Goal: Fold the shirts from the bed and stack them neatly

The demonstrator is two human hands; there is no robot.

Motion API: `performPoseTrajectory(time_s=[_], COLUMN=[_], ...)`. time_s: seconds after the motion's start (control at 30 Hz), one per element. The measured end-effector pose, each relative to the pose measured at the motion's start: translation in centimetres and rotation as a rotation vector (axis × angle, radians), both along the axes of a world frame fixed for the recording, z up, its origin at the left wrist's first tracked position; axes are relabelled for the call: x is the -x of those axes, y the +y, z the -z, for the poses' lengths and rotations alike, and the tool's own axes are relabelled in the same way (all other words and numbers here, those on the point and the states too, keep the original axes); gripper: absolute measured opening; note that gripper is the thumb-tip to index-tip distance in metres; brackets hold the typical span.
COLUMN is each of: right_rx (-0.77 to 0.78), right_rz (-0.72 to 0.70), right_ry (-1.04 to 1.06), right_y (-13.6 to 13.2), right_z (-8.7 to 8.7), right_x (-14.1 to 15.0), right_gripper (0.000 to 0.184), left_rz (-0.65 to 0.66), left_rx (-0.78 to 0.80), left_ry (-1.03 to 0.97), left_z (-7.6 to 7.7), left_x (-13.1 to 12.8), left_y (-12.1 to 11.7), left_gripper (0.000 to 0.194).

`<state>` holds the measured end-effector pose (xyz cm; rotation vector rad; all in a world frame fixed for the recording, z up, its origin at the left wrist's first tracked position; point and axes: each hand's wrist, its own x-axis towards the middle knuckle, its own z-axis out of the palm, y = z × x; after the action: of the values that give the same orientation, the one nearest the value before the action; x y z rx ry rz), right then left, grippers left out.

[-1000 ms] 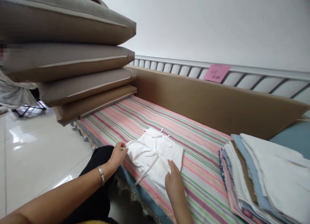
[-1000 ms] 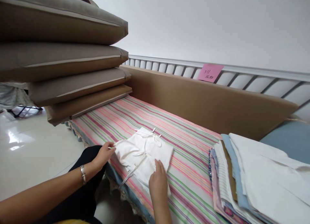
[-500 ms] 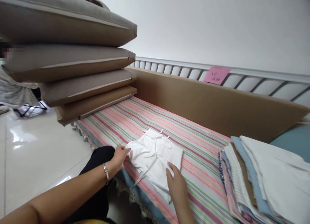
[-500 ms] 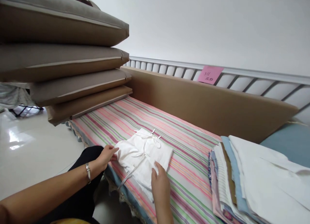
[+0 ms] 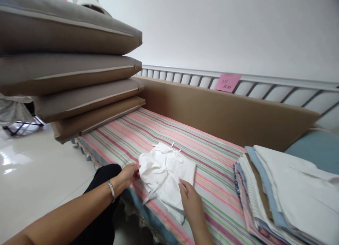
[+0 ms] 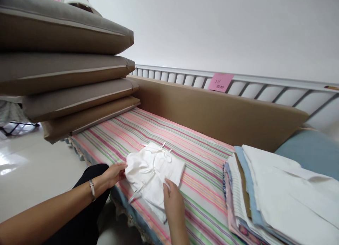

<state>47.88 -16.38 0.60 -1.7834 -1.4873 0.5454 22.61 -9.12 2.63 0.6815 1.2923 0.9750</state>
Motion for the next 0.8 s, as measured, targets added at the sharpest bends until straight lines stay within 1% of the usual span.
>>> performPoseTrajectory(time_s=[0.07,0.13,0.23,0.3,0.37,0.43,0.5,0.57,0.63,0.7,0.8], right_rx=[0.009,0.004,-0.002,-0.017,-0.064,-0.11,-0.102,-0.056,-0.013,0.003,0.003], right_rz=[0.031,0.075,0.154,0.177,0.15,0.11,0.076,0.062,0.05,0.054,0.078], right_ry=[0.033,0.052,0.072,0.075,0.036,-0.037,-0.098,-0.13,-0.142,-0.133,-0.079], right_y=[-0.2,-0.3,-0.2,0.0,0.2,0.4,0.6,0.8,1.0,1.1,1.3], right_z=[-0.5,-1.0,-1.2,-0.9,-0.1,0.8,1.7,2.4,2.8,2.9,2.5], right_x=[-0.4,-1.0,-2.2,-2.8,-3.0,-2.6,-2.0,-1.5,-1.3,-1.3,-1.5], right_gripper=[0.052,0.054,0.058,0.061,0.063,0.064,0.064,0.063,0.062,0.063,0.066], left_rz=[0.035,0.045,-0.017,-0.043,-0.022,0.024,0.08,0.137,0.184,0.218,0.255], left_rx=[0.029,0.007,-0.144,-0.248,-0.299,-0.294,-0.267,-0.25,-0.25,-0.253,-0.239], left_ry=[0.082,0.185,0.368,0.484,0.579,0.656,0.708,0.724,0.703,0.645,0.494], left_z=[0.4,0.6,-0.1,-0.8,-1.2,-1.2,-0.9,-0.6,-0.5,-0.7,-1.0], left_x=[0.8,1.6,2.3,2.3,1.9,1.0,0.1,-0.7,-1.3,-1.5,-1.6], left_y=[-0.2,0.1,1.6,3.3,5.0,6.4,7.2,7.5,7.4,7.2,6.6], left_gripper=[0.009,0.011,0.011,0.012,0.013,0.016,0.022,0.026,0.025,0.019,0.009])
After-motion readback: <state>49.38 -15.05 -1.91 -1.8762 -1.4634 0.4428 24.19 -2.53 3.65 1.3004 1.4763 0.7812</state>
